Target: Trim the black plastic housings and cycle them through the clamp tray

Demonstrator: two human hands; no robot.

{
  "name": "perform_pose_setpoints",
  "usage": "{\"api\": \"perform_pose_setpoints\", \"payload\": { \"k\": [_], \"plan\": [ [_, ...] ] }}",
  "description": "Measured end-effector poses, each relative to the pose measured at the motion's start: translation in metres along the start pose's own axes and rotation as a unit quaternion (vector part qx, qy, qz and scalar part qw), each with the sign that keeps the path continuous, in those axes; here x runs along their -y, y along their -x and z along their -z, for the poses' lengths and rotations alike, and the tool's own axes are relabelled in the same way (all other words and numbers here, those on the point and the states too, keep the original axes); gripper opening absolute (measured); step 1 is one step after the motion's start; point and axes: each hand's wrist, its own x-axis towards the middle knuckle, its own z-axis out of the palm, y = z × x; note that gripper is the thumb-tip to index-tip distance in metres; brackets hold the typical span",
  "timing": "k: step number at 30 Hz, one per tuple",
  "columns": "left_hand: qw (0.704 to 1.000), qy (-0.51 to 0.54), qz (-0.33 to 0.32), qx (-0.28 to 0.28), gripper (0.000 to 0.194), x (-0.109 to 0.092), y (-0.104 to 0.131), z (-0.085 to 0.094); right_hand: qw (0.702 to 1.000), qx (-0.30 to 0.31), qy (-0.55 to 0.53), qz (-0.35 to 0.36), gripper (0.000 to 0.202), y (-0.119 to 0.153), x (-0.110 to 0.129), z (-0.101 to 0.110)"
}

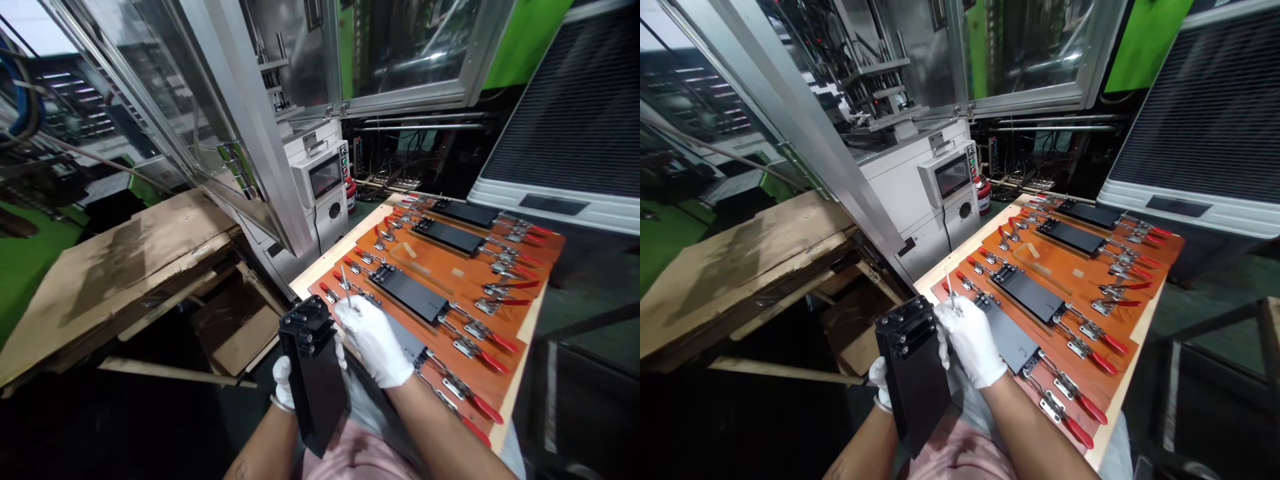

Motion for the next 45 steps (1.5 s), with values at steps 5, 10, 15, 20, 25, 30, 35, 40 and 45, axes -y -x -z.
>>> {"api": "perform_pose_setpoints", "payload": {
  "k": [5,10,15,20,25,30,35,40,45],
  "plan": [
    [0.996,0.066,0.034,0.040,0.081,0.001,-0.010,-0.019,0.998,-0.040,0.038,-0.006,0.037,0.003,0.001,0.005],
    [0.985,0.168,-0.002,-0.031,0.070,-0.007,-0.029,-0.035,0.984,-0.154,0.063,0.067,0.035,0.024,-0.022,0.022],
    [0.981,0.183,0.057,-0.003,0.084,0.011,-0.050,-0.049,0.989,-0.142,0.017,0.047,0.044,0.053,-0.048,0.040],
    [0.989,0.064,0.107,-0.074,0.064,0.029,-0.070,-0.069,0.988,-0.122,-0.058,0.068,0.053,0.079,-0.040,0.057],
    [0.965,-0.232,-0.095,-0.081,0.073,0.029,-0.091,-0.092,0.959,-0.264,-0.055,0.092,0.064,0.098,-0.046,0.082],
    [0.938,-0.338,-0.068,-0.048,0.081,0.033,-0.109,-0.105,0.923,-0.373,0.018,0.098,0.060,0.105,-0.054,0.103],
    [0.932,-0.356,-0.072,-0.010,0.059,0.047,-0.121,-0.101,0.917,-0.387,0.029,0.092,0.059,0.112,-0.048,0.118],
    [0.926,-0.363,-0.101,-0.026,0.040,0.061,-0.130,-0.098,0.929,-0.360,0.008,0.087,0.063,0.114,-0.048,0.131],
    [0.922,-0.371,-0.091,-0.068,0.034,0.066,-0.134,-0.104,0.933,-0.347,0.003,0.091,0.065,0.113,-0.063,0.141]
  ]
}}
